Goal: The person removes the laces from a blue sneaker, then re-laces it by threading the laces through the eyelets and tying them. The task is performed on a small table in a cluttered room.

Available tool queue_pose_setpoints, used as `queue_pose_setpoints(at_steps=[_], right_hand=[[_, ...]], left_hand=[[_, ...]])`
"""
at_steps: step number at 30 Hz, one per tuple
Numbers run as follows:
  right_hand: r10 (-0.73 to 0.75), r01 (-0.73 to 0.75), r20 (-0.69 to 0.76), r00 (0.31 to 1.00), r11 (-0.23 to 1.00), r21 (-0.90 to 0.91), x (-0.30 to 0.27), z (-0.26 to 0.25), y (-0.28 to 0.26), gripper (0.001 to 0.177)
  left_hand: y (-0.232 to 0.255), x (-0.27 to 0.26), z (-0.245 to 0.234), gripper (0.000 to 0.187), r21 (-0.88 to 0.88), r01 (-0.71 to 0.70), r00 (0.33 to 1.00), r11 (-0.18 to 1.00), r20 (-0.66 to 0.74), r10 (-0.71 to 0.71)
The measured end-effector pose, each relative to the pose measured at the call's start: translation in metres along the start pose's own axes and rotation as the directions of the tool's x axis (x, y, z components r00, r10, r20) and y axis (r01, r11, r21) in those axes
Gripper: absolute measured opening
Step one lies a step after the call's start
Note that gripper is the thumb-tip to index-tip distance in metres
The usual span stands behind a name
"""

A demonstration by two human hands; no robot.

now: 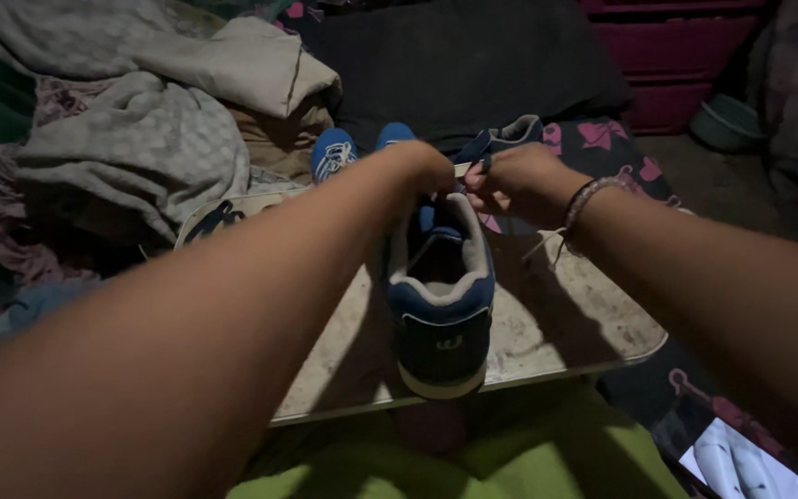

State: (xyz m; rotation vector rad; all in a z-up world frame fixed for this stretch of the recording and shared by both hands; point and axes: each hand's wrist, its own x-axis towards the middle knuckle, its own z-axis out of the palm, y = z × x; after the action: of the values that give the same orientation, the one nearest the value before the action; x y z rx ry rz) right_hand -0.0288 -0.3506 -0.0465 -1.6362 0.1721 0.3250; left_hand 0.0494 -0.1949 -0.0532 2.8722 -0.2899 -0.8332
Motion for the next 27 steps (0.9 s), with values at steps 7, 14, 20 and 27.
queue_pose_setpoints(at_steps=[7,14,20,27], right_hand=[[-0.145,0.124,-0.050,0.988,0.947,-0.296,-0.011,0.017,-0.012,0.021],[-0.076,0.039,-0.074,0.994,0.912,-0.409,-0.016,0.020,-0.017,0.025],[-0.117,0.089,-0.053,0.992,0.923,-0.375,-0.015,0.019,-0.013,0.032],[-0.263,0.261,0.134,0.955,0.539,-0.801,-0.012,0.024,-0.024,0.030]], left_hand=[[-0.007,-0.019,0.017,0.042,-0.108,0.074,0.976,0.991,-0.196,-0.095],[-0.015,-0.049,0.019,0.043,-0.383,0.073,0.882,0.921,-0.406,-0.238],[-0.006,-0.058,0.023,0.045,-0.501,0.070,0.813,0.863,-0.472,-0.341],[0.002,-0.068,0.029,0.047,-0.564,0.069,0.775,0.823,-0.490,-0.400]])
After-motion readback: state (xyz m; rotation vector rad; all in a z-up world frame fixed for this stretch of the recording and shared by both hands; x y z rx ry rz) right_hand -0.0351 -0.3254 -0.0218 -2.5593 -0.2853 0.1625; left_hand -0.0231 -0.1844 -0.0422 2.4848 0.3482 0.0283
